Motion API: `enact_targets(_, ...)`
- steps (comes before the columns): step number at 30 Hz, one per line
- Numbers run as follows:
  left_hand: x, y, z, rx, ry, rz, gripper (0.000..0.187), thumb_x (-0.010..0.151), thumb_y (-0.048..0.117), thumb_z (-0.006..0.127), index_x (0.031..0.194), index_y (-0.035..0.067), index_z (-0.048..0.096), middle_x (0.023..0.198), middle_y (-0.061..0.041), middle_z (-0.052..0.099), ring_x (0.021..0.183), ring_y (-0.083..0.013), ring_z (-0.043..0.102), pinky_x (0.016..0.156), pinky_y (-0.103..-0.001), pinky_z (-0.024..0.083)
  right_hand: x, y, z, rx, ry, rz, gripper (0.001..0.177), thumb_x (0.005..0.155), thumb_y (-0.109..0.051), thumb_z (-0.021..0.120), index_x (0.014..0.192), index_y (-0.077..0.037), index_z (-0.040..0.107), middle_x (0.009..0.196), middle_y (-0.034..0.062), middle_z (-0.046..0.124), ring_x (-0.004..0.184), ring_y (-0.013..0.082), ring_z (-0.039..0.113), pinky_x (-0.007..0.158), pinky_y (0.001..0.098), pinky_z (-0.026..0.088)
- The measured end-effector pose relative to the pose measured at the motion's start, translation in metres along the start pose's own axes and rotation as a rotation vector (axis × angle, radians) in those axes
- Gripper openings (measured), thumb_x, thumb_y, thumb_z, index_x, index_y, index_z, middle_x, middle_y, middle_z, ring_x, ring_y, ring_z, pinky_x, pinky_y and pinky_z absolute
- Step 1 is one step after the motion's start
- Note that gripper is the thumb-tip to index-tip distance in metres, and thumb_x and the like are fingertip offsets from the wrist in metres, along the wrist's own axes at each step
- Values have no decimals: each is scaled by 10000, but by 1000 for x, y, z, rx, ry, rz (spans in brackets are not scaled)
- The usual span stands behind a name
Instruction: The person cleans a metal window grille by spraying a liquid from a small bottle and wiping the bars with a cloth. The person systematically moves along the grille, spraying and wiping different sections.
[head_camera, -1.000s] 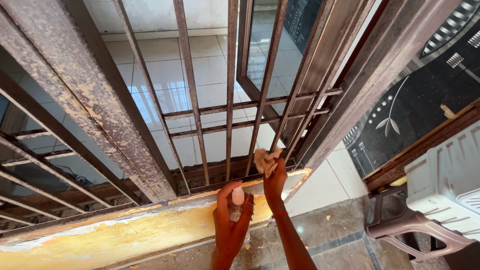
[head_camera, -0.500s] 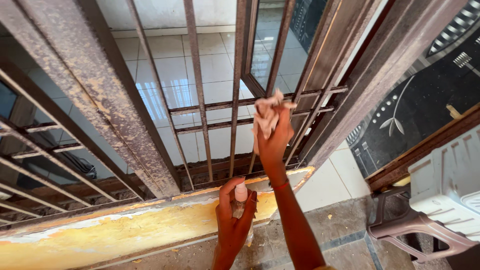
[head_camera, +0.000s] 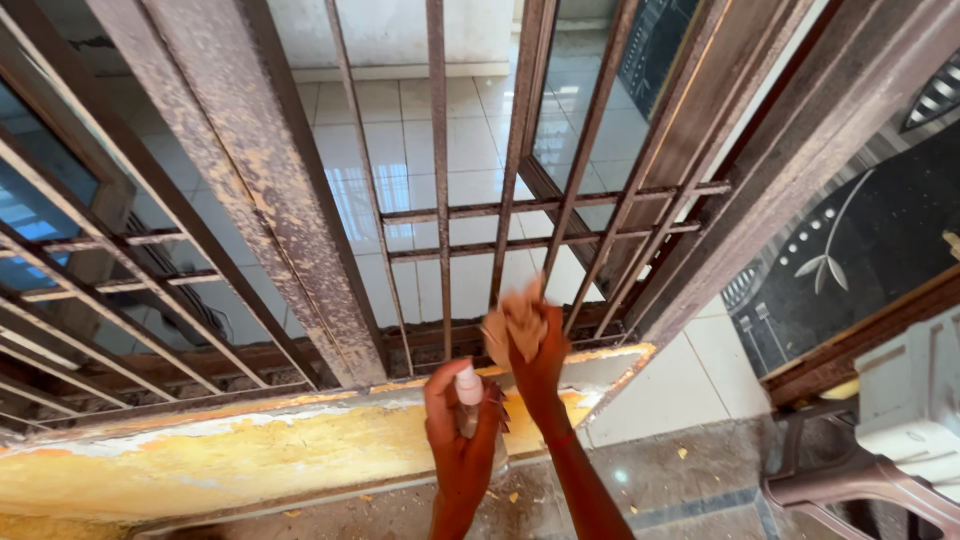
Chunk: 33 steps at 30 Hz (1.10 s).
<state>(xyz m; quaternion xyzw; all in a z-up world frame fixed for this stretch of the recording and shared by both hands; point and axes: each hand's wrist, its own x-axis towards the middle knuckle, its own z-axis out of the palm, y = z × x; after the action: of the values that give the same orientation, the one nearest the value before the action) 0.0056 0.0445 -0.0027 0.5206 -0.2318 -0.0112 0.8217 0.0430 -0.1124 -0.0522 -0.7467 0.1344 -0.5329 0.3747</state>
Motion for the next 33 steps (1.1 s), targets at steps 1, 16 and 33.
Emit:
enact_targets(1, -3, -2, 0, -15, 7, -8, 431, 959, -2, 634, 1355, 44, 471, 931, -92, 679, 741, -119, 643, 618, -279, 551, 25, -22, 3, 31, 28, -40, 493, 868, -82, 804, 1283, -27, 544, 1154, 160, 694, 1038, 292, 708, 857, 370, 564)
enact_targets(16, 6, 1, -20, 169, 42, 62, 417, 971, 0, 641, 1359, 45, 497, 989, -95, 707, 797, -117, 674, 640, -269, 544, -72, 82, 65, 61, -129, -140, 394, 863, -93, 651, 1242, -11, 580, 1210, 184, 615, 1038, 333, 668, 810, 399, 548)
enact_targets(33, 17, 12, -31, 140, 51, 10, 402, 982, 35, 662, 1353, 38, 508, 886, -63, 648, 714, -89, 611, 582, -254, 505, 71, -69, 70, -195, -57, -549, 629, 854, -32, 697, 1447, 55, 508, 1517, 243, 483, 1383, 462, 451, 1143, 561, 365)
